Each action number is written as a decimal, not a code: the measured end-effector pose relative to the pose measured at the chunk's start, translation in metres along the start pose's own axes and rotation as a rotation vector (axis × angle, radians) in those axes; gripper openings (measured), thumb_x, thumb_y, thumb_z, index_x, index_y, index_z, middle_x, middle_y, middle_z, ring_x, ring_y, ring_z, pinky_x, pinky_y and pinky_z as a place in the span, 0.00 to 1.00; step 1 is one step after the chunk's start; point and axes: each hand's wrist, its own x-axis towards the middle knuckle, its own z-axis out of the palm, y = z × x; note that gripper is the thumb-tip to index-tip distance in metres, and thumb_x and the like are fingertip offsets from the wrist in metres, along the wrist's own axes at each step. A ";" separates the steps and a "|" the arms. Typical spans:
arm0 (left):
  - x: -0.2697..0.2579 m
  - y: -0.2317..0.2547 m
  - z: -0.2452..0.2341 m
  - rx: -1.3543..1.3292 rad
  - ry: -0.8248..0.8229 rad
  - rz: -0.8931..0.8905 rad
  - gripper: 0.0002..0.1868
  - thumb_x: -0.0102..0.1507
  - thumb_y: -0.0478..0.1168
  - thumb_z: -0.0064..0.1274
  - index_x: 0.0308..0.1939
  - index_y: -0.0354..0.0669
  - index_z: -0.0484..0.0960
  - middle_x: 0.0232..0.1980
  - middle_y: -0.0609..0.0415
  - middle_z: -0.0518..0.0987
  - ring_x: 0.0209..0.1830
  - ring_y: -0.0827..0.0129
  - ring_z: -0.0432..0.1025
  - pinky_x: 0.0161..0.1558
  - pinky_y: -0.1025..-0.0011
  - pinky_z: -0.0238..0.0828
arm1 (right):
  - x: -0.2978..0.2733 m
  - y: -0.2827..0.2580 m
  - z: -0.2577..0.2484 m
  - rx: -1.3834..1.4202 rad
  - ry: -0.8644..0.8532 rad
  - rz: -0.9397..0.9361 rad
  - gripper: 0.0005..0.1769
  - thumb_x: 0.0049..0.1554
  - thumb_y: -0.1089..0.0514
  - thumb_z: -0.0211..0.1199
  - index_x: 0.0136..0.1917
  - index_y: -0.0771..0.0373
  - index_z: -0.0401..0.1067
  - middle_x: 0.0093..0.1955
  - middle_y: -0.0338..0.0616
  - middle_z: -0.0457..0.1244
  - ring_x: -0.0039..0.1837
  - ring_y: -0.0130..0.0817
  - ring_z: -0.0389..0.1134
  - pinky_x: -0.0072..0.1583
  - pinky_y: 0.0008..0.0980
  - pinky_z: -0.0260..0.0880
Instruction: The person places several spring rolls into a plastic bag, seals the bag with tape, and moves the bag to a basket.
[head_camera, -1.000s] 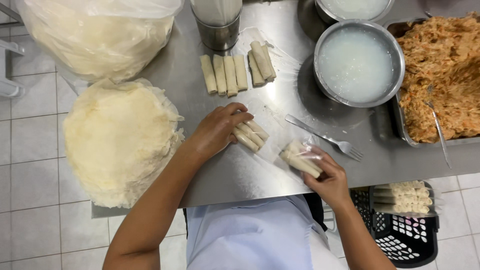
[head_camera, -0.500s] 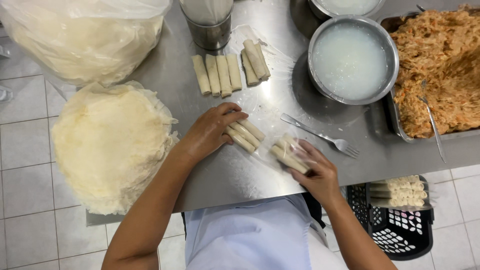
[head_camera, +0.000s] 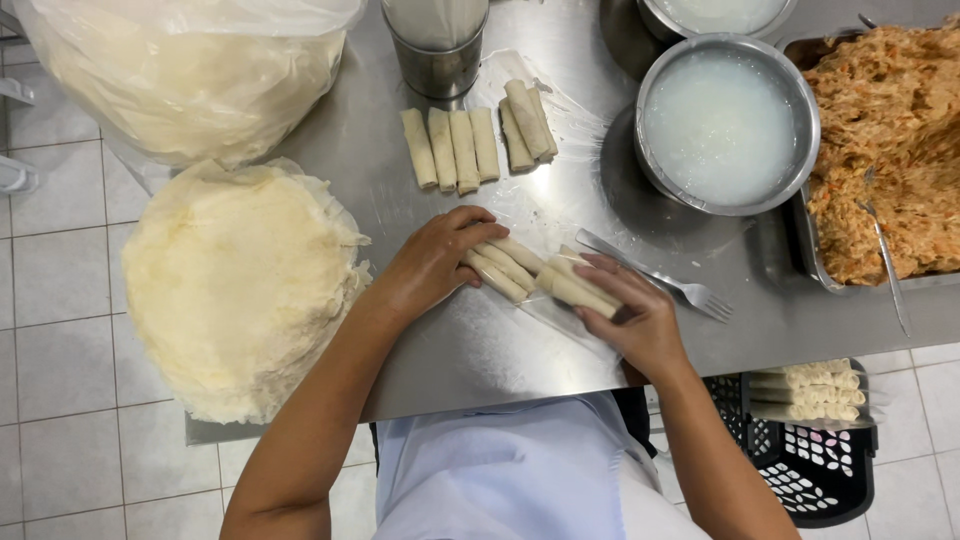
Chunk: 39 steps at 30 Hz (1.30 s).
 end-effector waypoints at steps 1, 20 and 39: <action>0.000 0.001 -0.001 -0.008 -0.002 0.000 0.31 0.46 0.33 0.62 0.54 0.48 0.74 0.56 0.47 0.70 0.57 0.50 0.67 0.59 0.60 0.60 | -0.001 0.000 -0.004 0.055 -0.045 0.021 0.22 0.40 0.62 0.71 0.50 0.59 0.75 0.54 0.53 0.66 0.59 0.51 0.65 0.58 0.48 0.63; -0.081 0.037 0.015 -0.147 0.071 -0.113 0.27 0.52 0.37 0.57 0.56 0.52 0.73 0.56 0.50 0.70 0.53 0.53 0.70 0.53 0.60 0.68 | -0.014 -0.012 0.008 0.061 -0.134 0.009 0.23 0.40 0.60 0.71 0.51 0.55 0.76 0.54 0.55 0.66 0.59 0.55 0.65 0.56 0.48 0.66; -0.110 0.028 0.037 -0.179 0.406 -0.137 0.24 0.55 0.30 0.52 0.55 0.55 0.75 0.57 0.53 0.74 0.50 0.58 0.72 0.50 0.63 0.70 | 0.003 -0.015 0.001 -0.065 -0.296 -0.129 0.27 0.43 0.60 0.69 0.57 0.58 0.71 0.50 0.48 0.67 0.56 0.45 0.68 0.57 0.39 0.67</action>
